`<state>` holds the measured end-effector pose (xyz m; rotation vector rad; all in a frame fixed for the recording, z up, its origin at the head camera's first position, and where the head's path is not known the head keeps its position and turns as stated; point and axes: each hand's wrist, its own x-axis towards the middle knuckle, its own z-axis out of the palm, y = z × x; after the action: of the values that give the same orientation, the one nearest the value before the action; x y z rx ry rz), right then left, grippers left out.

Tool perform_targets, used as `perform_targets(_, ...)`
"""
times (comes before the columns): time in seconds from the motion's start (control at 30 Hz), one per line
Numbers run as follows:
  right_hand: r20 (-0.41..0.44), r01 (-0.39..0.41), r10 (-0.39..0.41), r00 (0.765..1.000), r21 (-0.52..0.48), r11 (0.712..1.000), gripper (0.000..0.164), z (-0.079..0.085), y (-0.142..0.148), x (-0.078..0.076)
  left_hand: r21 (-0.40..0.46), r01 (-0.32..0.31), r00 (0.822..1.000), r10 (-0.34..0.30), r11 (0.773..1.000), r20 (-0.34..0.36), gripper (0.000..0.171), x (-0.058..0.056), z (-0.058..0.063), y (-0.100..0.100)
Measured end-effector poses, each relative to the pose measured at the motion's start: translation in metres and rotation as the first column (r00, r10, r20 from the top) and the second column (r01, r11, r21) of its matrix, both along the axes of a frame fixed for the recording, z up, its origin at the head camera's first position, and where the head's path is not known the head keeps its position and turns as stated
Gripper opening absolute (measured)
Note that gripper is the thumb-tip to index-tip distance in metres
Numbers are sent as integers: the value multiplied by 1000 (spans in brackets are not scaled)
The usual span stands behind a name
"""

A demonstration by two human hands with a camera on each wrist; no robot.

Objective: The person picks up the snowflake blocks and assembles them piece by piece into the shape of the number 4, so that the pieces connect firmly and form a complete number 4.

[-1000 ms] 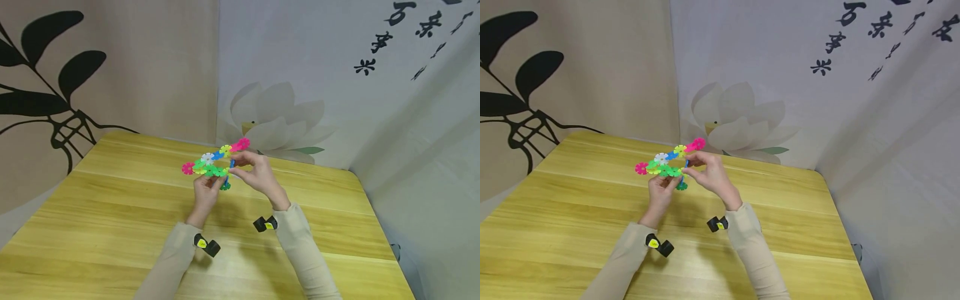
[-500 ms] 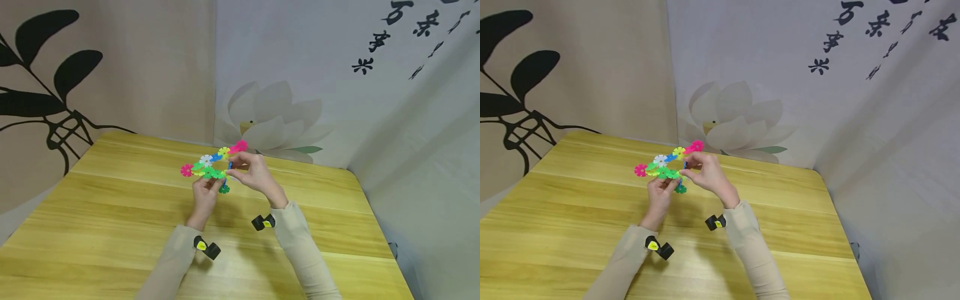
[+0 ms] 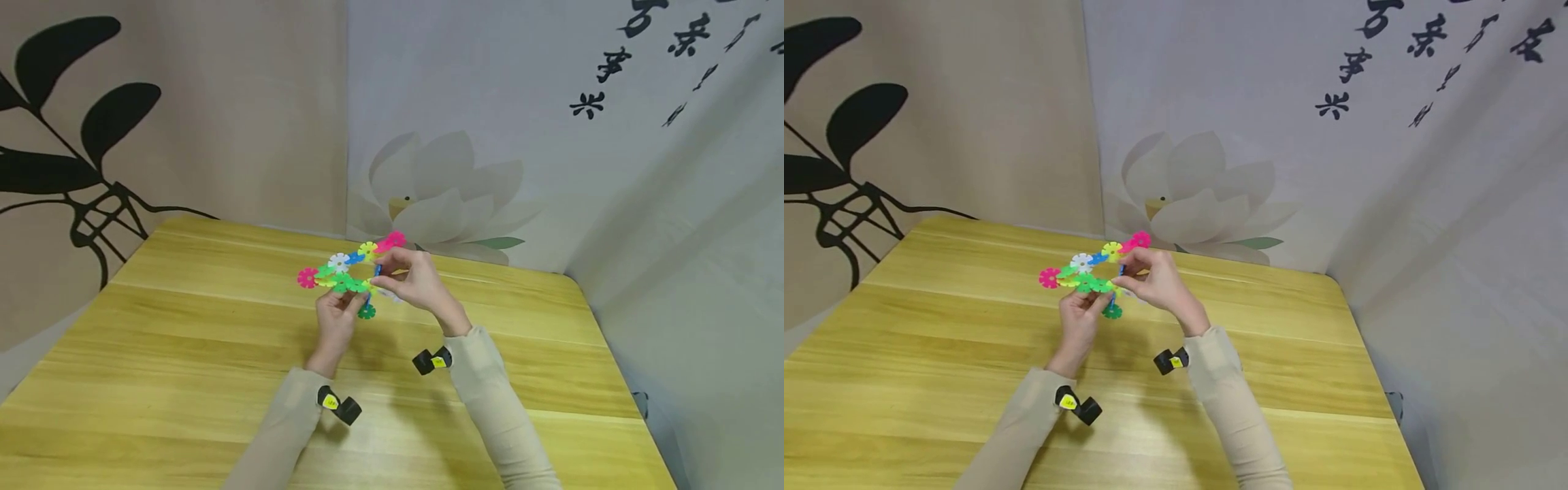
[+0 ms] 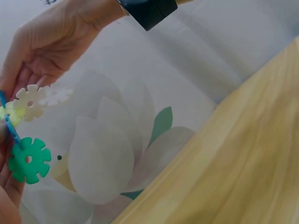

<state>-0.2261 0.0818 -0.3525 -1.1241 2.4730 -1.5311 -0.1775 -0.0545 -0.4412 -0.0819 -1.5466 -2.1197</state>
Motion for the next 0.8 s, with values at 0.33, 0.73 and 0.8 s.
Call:
perform_targets(0.33,149,-53,68,987,-105,993,17,-10,19,-5,-140,37,998,-29,989,60,4,9,9,4)
perform_targets(0.73,50,35,-32,998,-70,997,15,-8,15,8,-155,-32,995,46,987,92,2,20,24,12)
perform_targets(0.8,34,40,-39,999,-47,998,14,-8,14,9,-142,-41,994,55,989,97,5,25,31,13)
